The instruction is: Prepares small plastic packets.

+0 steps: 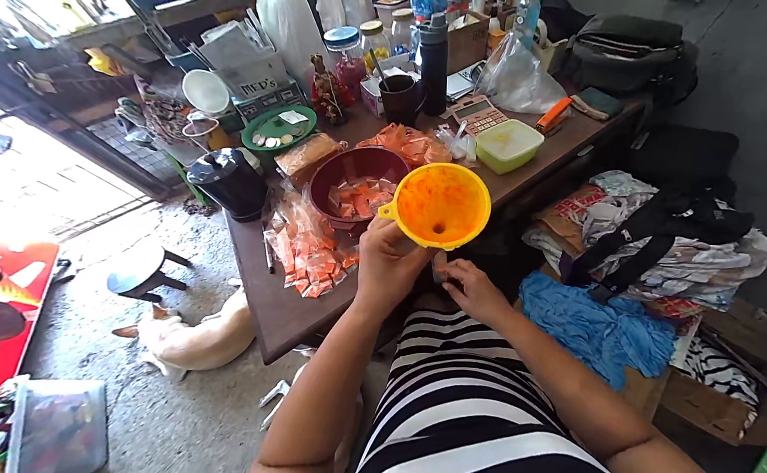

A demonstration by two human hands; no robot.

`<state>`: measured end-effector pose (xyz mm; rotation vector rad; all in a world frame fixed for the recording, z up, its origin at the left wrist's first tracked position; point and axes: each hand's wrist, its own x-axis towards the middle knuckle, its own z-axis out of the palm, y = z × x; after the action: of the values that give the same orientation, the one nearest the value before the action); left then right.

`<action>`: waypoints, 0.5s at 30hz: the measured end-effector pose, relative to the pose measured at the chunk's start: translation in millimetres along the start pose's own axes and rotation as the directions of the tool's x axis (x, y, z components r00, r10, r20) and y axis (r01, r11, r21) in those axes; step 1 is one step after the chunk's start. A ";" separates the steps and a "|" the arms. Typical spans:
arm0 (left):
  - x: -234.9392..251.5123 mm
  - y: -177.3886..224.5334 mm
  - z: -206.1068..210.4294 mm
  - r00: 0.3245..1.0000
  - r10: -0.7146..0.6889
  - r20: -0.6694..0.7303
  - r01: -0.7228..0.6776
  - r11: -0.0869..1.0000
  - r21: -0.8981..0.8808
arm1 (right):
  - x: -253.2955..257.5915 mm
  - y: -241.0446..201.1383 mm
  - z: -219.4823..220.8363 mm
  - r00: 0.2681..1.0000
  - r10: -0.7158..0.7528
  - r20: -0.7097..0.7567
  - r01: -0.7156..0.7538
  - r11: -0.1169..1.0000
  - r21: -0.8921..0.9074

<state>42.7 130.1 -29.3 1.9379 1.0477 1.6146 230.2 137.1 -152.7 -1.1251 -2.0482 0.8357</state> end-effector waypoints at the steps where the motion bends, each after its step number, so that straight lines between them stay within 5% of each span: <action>1: 0.0 -2.0 -0.1 1.000 -0.009 0.009 0.009 1.000 0.019 | 5.6 -6.1 -13.1 0.993 0.054 0.104 -0.059 0.997 0.047; 3: 1.2 -2.9 0.1 1.000 -0.020 0.011 0.019 0.999 0.039 | 12.5 -22.5 -34.7 0.991 0.011 0.134 -0.032 0.988 0.153; 7: 3.4 -2.1 2.4 0.999 -0.026 0.042 0.024 0.999 0.049 | 27.7 -61.2 -47.6 0.988 -0.135 -0.070 0.152 0.908 0.389; 15: 1.9 0.1 1.4 0.999 -0.033 0.032 0.030 0.996 0.079 | 30.7 -46.6 -30.0 1.000 0.002 -0.020 0.009 0.868 0.496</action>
<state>44.1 131.7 -28.3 1.9810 1.1382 1.5404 219.0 150.6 -91.8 -0.8305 -1.6709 1.2554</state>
